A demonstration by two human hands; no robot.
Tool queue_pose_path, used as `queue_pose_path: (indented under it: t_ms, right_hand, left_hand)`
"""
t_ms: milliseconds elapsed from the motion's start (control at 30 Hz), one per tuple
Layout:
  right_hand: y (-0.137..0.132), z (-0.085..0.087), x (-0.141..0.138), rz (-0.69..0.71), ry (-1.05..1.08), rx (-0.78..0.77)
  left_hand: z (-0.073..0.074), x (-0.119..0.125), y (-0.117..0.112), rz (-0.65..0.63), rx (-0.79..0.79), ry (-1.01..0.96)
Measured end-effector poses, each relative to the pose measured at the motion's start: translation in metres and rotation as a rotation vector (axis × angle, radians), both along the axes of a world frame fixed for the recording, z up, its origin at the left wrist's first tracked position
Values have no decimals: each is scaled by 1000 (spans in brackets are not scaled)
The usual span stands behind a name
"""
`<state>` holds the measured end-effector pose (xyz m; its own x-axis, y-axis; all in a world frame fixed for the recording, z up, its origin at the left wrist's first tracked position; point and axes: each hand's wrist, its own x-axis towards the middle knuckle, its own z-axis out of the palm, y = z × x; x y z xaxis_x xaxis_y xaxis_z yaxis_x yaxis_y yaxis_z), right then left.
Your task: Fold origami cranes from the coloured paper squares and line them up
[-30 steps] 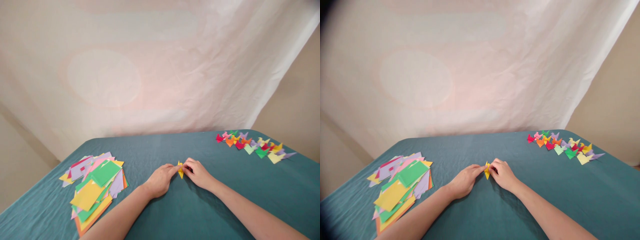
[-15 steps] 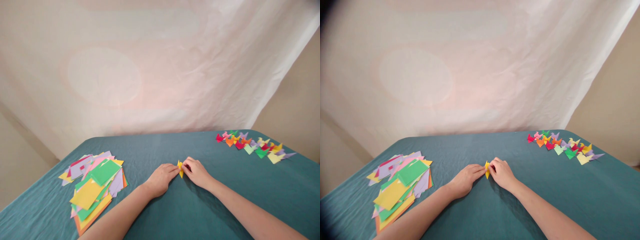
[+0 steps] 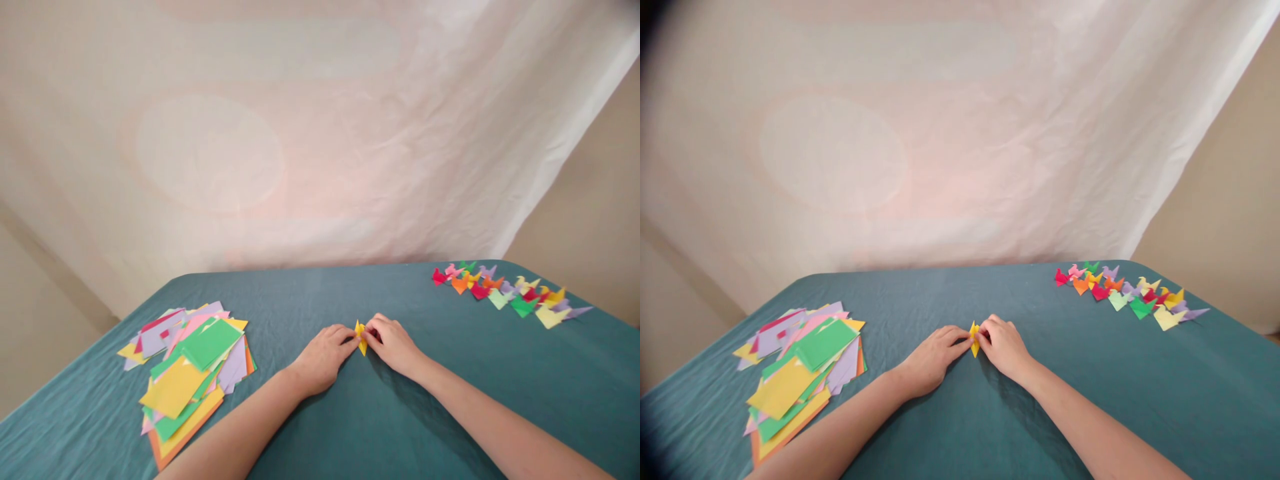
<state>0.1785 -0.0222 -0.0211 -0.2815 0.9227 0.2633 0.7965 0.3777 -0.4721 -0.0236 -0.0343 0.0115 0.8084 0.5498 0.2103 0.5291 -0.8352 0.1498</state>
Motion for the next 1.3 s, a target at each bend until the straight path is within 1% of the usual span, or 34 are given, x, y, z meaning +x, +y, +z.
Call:
queue_pose_path:
  t_ms: [233,567,700,833,933,1033,1200,1300]
  right_hand:
    - [0,0,-1,-21,11,15]
    - [3,-4,1,-23,67,30]
    - [3,-5,2,-54,59,29]
    - [3,-3,0,-87,52,21]
    - [3,-1,2,-52,74,-15]
    - [2,0,6,-5,108,-18]
    - [-7,4,8,40,141,58]
    - [-15,9,5,102,57,129]
  left_hand:
    - [3,2,-2,17,5,20]
    - [3,3,-2,7,27,49]
    - [6,3,-3,19,41,58]
    - [8,3,-4,43,42,70]
    - [8,3,-5,38,44,87]
    - [4,2,-3,7,37,107]
    - [-2,0,0,-20,3,103]
    - [-1,1,-1,-25,3,85]
